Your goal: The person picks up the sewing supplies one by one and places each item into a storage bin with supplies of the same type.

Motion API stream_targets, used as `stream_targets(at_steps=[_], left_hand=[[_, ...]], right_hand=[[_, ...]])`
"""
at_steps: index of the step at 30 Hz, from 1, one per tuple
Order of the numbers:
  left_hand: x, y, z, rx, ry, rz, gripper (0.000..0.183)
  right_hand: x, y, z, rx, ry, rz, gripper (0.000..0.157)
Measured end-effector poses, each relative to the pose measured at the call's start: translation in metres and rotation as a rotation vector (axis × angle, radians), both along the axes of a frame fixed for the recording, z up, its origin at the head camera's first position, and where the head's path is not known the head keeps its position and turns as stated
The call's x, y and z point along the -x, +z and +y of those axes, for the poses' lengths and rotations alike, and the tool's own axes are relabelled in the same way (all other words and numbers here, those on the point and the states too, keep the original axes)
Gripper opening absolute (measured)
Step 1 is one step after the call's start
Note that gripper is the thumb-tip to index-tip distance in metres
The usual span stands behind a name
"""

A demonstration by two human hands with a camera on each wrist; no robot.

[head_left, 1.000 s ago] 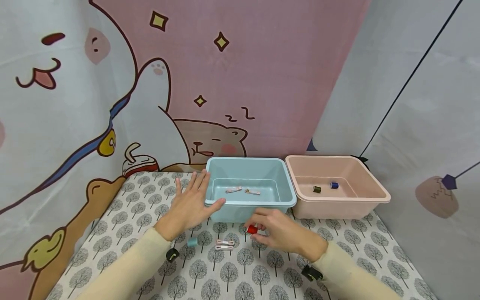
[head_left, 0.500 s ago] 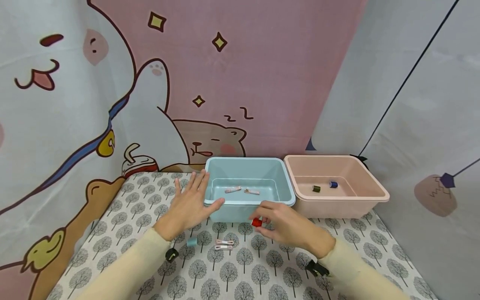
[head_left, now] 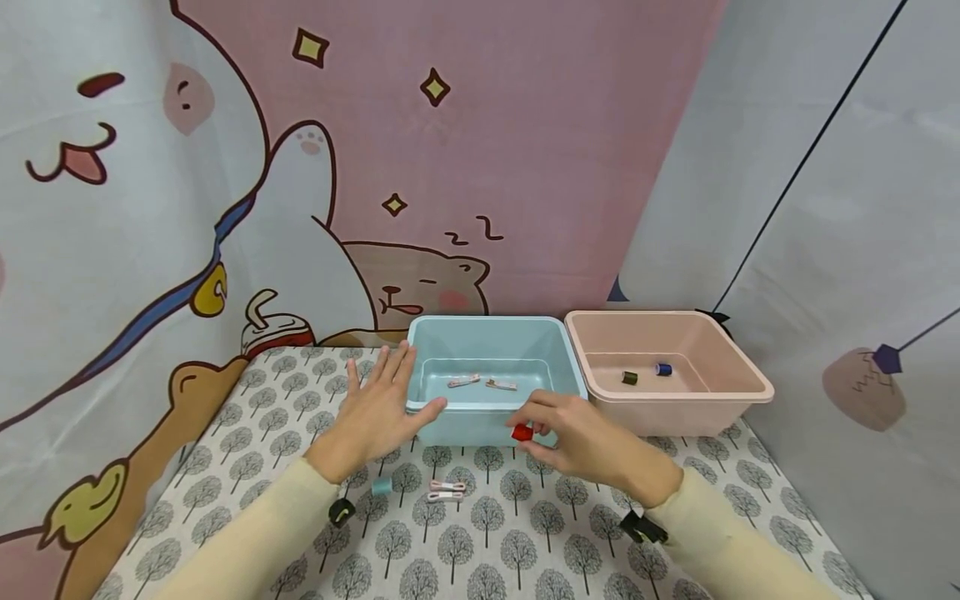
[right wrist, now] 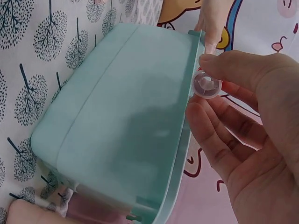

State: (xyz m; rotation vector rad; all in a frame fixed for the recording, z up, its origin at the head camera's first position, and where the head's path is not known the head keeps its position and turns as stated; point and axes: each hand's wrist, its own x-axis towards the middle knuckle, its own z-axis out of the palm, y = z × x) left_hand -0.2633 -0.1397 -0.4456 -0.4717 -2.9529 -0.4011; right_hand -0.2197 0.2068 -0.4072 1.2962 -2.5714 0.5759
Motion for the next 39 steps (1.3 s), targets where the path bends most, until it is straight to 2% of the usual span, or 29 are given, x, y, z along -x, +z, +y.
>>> stream_targets(at_steps=[12,21,39], left_hand=[[0.0,-0.001,-0.001,0.002,-0.005,0.009,0.118],[-0.001,0.0,0.0,-0.01,-0.006,0.007,0.118],[-0.002,0.002,0.0,-0.008,-0.001,0.003,0.118]], right_hand=[[0.005,0.003,0.006,0.02,-0.001,0.008,0.031],[0.014,0.005,0.011,0.054,0.001,0.073,0.032],[0.025,0.011,0.023,0.066,-0.024,0.144,0.032]])
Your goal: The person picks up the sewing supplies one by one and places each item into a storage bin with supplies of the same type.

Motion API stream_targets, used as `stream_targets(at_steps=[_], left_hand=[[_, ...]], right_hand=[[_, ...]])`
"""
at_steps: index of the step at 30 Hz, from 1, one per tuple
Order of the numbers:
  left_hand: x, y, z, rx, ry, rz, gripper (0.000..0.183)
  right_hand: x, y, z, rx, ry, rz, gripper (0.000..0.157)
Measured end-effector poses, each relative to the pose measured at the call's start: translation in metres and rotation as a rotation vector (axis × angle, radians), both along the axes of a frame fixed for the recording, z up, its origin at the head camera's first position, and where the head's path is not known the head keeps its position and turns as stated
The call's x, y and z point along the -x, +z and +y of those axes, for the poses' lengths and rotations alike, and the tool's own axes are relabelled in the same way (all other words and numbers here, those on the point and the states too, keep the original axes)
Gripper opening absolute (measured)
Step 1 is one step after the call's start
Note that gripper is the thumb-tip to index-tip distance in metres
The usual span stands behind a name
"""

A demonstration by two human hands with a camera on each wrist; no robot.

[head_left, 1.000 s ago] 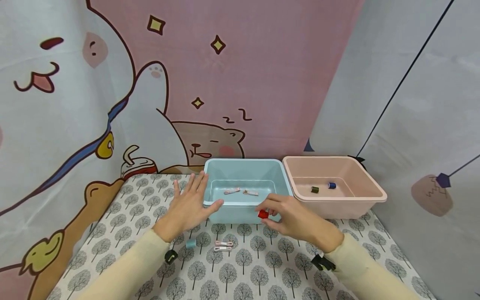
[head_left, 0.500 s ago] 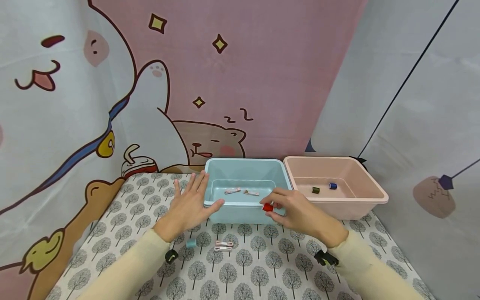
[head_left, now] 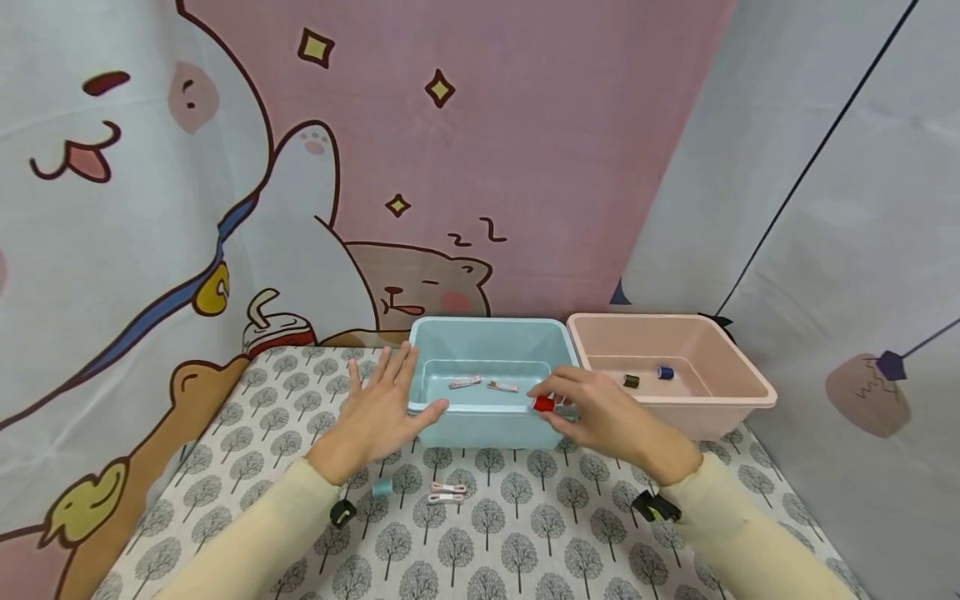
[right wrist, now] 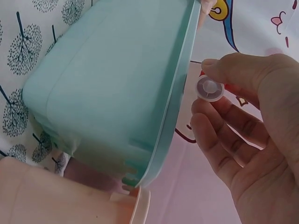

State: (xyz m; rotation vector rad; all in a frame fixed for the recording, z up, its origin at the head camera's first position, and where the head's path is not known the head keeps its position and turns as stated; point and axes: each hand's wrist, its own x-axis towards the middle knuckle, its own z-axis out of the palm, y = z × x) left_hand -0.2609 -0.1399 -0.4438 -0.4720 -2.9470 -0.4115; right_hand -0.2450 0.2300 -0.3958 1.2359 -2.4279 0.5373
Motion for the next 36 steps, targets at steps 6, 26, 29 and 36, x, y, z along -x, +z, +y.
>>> stream_targets(at_steps=[6,26,29,36], left_hand=[[0.0,-0.001,-0.001,-0.006,-0.004,0.004,0.119],[0.0,-0.002,-0.001,-0.016,-0.003,0.0,0.118],[0.0,-0.002,-0.001,-0.018,-0.003,0.002,0.118],[-0.001,-0.002,-0.001,-0.022,-0.003,0.006,0.118]], right_hand=[[0.005,0.001,0.005,0.005,-0.028,0.049,0.029],[0.013,0.005,0.021,0.029,-0.097,-0.005,0.035],[0.013,0.006,0.025,0.017,-0.135,-0.046,0.037],[0.018,0.007,0.033,0.016,-0.155,-0.042,0.038]])
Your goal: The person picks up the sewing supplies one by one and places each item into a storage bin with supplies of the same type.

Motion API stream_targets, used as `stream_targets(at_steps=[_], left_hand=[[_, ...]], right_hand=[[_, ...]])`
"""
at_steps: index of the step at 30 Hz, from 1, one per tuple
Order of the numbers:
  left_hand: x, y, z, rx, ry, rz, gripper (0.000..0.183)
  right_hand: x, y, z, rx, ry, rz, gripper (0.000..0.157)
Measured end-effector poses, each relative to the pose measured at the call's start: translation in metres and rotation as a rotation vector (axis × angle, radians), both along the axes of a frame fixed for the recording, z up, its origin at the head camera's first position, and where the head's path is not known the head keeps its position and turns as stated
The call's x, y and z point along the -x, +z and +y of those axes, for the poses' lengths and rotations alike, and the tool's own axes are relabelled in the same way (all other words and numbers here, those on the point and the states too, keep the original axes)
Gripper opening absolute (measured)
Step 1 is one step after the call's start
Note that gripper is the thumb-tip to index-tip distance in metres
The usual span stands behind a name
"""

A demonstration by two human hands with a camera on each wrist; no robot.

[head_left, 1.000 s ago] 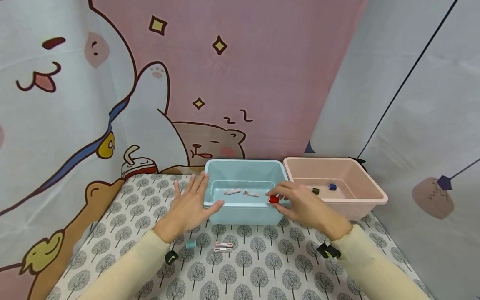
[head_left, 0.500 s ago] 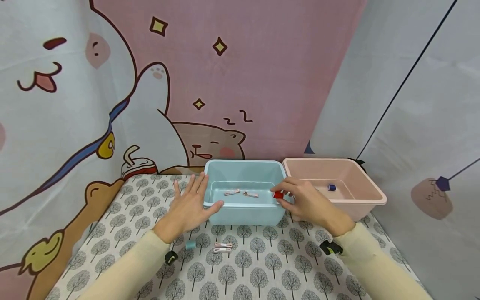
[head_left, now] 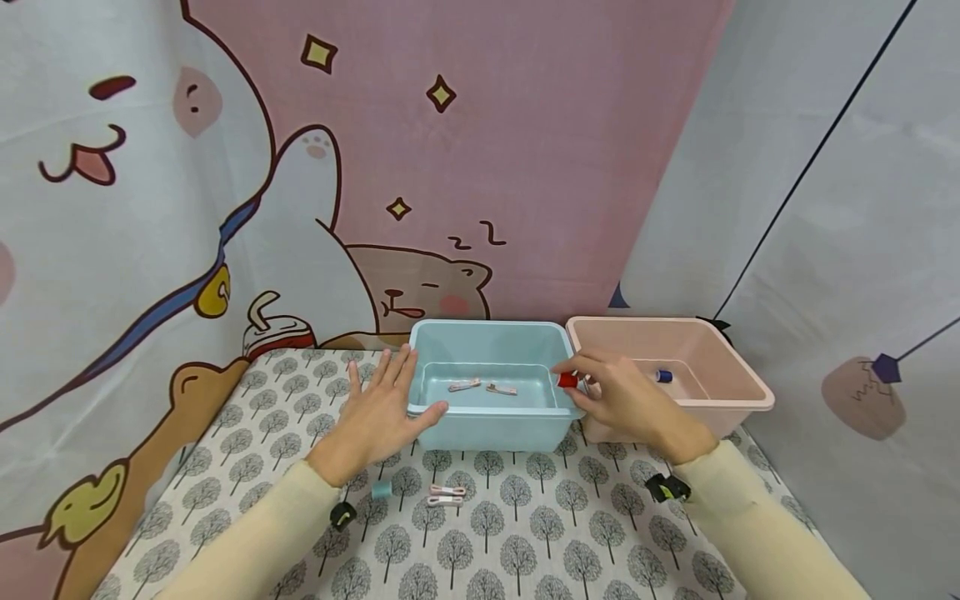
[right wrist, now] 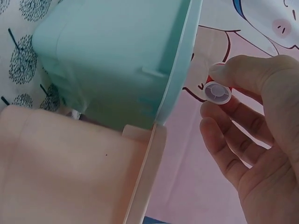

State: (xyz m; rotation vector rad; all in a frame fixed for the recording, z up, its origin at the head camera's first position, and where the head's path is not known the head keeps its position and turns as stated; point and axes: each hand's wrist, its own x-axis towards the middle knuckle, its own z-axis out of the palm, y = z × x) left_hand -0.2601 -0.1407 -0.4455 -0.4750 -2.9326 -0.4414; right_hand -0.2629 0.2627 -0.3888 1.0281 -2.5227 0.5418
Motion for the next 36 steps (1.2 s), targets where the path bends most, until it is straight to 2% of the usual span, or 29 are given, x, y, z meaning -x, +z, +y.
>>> stream_targets(at_steps=[7,20,26,36], left_hand=[[0.001,-0.001,0.0,0.003,0.001,-0.008,0.117],[0.001,-0.001,0.0,0.01,0.01,-0.022,0.119],[0.001,-0.001,0.0,0.009,0.006,-0.004,0.118],[0.002,-0.002,0.0,0.007,0.007,-0.004,0.117]], right_hand=[[0.007,-0.001,0.008,-0.014,-0.015,0.0,0.043],[0.014,0.001,0.018,-0.003,-0.05,-0.002,0.038],[0.018,0.003,0.022,0.016,-0.058,-0.008,0.036],[0.03,0.004,0.029,0.014,-0.038,0.061,0.032]])
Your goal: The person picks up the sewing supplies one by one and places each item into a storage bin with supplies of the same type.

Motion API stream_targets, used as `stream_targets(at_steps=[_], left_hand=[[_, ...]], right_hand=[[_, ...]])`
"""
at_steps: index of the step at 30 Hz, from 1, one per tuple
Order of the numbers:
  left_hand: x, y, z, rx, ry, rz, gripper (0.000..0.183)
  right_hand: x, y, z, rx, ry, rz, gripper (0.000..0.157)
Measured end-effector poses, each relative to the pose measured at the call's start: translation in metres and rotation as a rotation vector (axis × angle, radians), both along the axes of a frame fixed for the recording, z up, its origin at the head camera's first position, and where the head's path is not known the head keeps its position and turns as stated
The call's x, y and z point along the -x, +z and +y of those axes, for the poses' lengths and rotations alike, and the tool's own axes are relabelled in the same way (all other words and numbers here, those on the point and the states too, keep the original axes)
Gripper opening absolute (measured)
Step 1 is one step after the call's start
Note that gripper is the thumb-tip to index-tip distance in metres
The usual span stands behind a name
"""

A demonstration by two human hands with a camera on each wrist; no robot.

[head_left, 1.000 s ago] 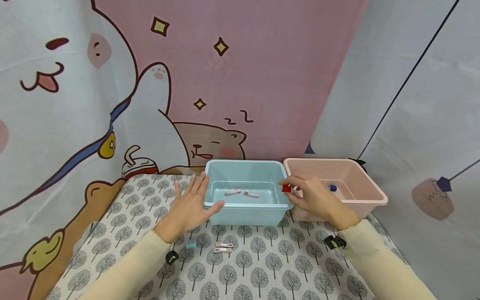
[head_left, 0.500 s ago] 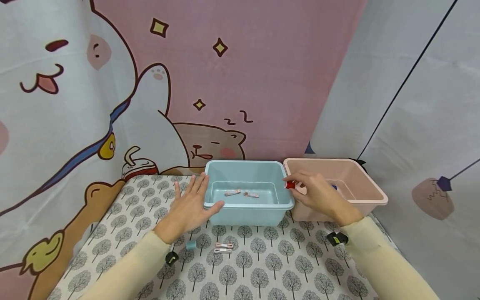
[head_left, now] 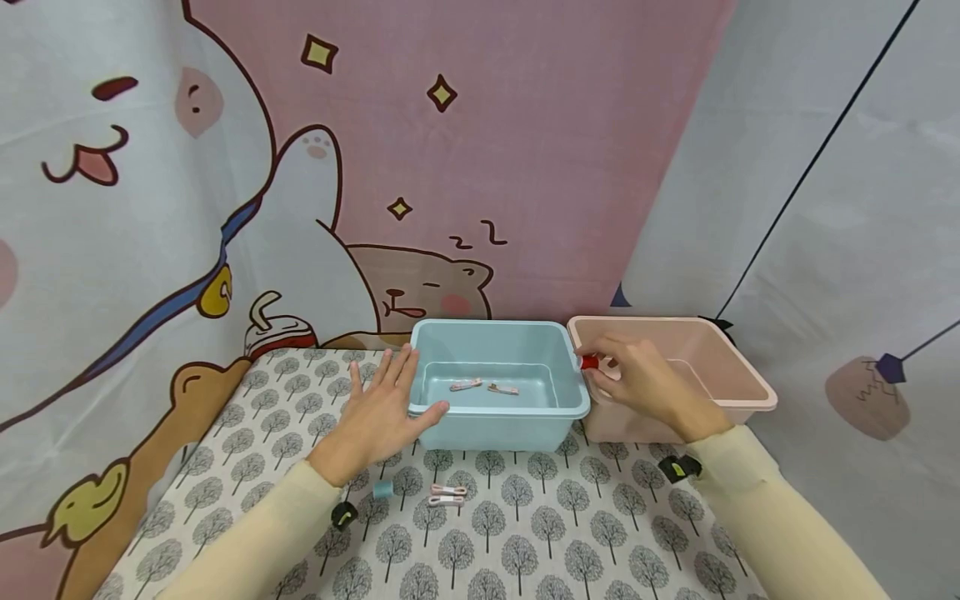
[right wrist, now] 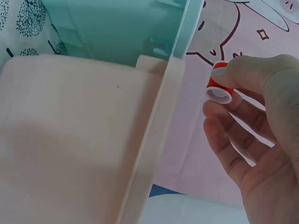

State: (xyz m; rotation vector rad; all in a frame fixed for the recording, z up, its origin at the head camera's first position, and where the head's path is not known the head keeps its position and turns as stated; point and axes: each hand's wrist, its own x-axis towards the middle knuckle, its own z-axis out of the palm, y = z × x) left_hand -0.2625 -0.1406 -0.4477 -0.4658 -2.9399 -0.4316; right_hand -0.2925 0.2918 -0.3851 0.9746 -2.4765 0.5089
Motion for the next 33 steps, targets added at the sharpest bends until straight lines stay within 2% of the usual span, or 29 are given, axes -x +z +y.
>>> stream_targets(at_steps=[6,11,16,24,33], left_hand=[[-0.001,0.001,0.001,0.001,0.0,-0.003,0.116],[-0.002,0.001,0.001,0.008,0.002,0.001,0.116],[-0.002,0.001,0.001,0.013,0.002,0.002,0.116],[-0.001,0.002,0.001,0.001,-0.003,-0.001,0.118],[-0.001,0.001,0.0,0.0,-0.004,-0.003,0.118]], right_hand=[[0.004,0.007,0.005,-0.025,-0.036,-0.017,0.028],[0.009,0.012,0.011,-0.025,-0.039,-0.032,0.032],[0.016,0.016,0.017,-0.032,-0.06,-0.025,0.035],[0.029,0.023,0.027,-0.031,-0.074,0.009,0.029],[0.046,0.034,0.038,-0.043,-0.133,-0.084,0.028]])
